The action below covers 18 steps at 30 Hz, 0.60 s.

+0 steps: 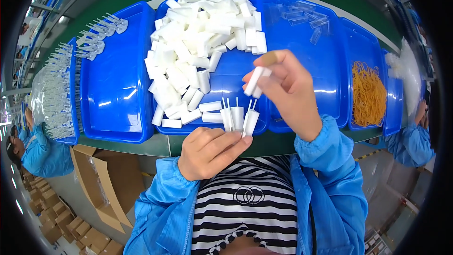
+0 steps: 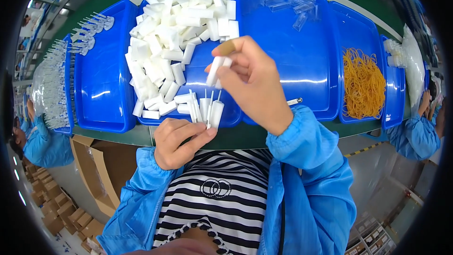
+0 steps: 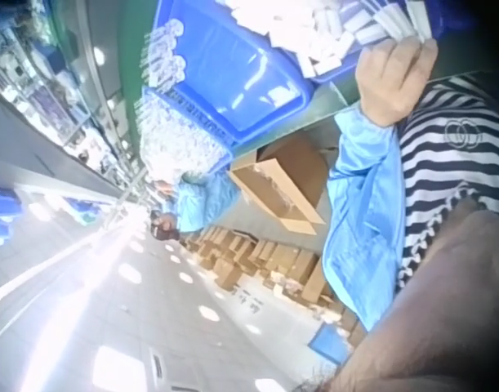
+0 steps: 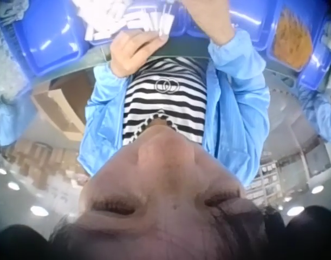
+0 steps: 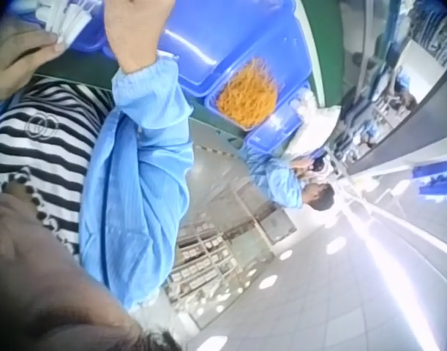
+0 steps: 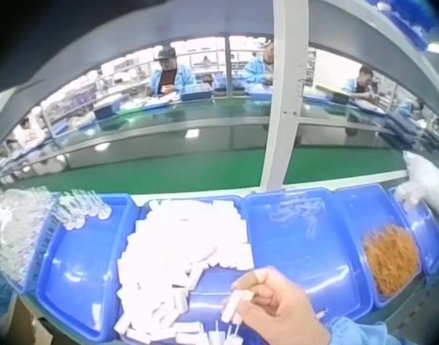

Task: The person assembles foam components into clear plastic holders by hand, secures the bundles with rubber bands, and places the completed units onto a tray.

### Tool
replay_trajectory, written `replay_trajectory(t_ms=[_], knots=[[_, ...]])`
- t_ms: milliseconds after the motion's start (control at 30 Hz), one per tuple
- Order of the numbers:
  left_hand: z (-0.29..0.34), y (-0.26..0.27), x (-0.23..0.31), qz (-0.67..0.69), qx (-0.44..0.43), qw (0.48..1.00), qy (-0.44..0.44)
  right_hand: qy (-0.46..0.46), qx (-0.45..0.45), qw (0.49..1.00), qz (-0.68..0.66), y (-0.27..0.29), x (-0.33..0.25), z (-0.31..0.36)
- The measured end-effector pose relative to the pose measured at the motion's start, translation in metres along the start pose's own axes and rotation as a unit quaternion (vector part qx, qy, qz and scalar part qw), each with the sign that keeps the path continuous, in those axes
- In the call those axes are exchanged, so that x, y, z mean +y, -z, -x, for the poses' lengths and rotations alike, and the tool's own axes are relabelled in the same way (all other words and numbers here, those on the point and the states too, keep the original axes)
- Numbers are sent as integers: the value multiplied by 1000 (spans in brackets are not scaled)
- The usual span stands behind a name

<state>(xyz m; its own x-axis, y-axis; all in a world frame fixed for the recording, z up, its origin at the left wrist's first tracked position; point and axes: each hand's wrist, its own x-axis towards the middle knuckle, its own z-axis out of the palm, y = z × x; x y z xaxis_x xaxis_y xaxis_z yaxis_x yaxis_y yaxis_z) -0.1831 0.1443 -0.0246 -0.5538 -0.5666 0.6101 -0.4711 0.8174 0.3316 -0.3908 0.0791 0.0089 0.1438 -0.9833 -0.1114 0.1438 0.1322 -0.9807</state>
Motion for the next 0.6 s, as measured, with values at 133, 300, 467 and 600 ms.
replay_trajectory(t_ms=[133, 300, 467, 600], knots=[[-1, -1, -2, -14, -6, 1000, -3, 16, -59, 994, 91, -1, 6, 14], [8, -8, -6, -1, 27, 999, 16, 64, -141, 969, 192, 7, 10, 21], [26, -19, -11, 62, 141, 983, 98, 166, -188, 943, 217, 4, 15, 25], [22, -14, -11, 46, 137, 984, 107, 190, -168, 947, 198, 0, 25, 28]])
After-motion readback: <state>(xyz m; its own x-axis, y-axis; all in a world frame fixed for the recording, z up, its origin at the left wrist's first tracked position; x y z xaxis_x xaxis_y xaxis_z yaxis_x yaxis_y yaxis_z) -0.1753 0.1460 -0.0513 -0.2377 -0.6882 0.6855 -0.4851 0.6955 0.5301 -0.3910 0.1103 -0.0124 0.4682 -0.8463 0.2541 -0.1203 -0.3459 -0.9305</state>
